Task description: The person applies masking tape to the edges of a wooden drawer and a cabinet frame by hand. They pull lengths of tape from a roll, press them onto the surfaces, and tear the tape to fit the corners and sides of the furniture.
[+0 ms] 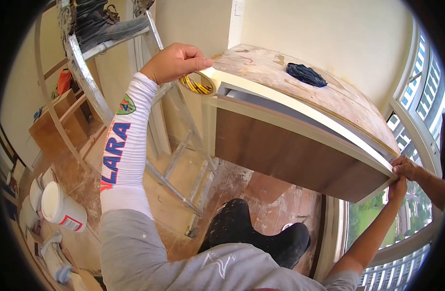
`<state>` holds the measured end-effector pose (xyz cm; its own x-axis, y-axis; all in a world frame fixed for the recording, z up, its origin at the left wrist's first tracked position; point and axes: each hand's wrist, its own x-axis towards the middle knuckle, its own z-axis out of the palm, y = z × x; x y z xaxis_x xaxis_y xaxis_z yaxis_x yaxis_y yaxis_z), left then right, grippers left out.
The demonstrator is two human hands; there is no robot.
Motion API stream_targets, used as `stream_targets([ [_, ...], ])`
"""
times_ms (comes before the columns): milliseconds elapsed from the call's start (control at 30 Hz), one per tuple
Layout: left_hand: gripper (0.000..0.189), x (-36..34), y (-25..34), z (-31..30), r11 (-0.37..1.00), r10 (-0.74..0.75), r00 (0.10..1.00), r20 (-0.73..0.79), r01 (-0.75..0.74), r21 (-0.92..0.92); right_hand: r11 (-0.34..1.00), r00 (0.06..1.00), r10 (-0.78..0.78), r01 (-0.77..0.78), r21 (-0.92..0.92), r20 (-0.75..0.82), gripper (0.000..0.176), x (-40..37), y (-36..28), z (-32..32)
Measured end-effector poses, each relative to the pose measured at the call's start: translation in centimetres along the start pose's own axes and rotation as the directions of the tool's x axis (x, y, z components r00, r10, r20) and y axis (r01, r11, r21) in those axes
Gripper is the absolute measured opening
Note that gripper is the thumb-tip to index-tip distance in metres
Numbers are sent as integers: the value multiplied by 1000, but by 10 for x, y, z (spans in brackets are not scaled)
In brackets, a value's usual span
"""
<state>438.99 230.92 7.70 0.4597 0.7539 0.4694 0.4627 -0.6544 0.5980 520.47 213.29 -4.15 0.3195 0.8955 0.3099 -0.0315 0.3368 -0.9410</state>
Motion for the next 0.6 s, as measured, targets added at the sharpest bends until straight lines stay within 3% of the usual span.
stream_targets([
  [100, 34, -6, 3, -8, 999, -11, 998, -67, 14, 42, 995, 972, -63, 80, 65, -225, 23, 5, 18, -22],
  [233, 25, -14, -2, -17, 999, 14, 997, -76, -17, -46, 985, 955, -108, 140, 98, -276, 27, 1, 26, -36],
  [433, 34, -16, -23, -6, 978, -77, 996, -54, 86, 190, 986, 899, -135, 164, 35, -417, 33, 8, 29, -39],
  [533, 32, -22, -21, -1, 955, -116, 993, -38, 122, 271, 972, 912, -213, 235, 19, -350, 33, 7, 29, -26],
  [600, 33, -25, -26, 1, 953, -108, 993, -42, 115, 279, 964, 952, -258, 244, -101, -164, 35, 9, 14, -11],
])
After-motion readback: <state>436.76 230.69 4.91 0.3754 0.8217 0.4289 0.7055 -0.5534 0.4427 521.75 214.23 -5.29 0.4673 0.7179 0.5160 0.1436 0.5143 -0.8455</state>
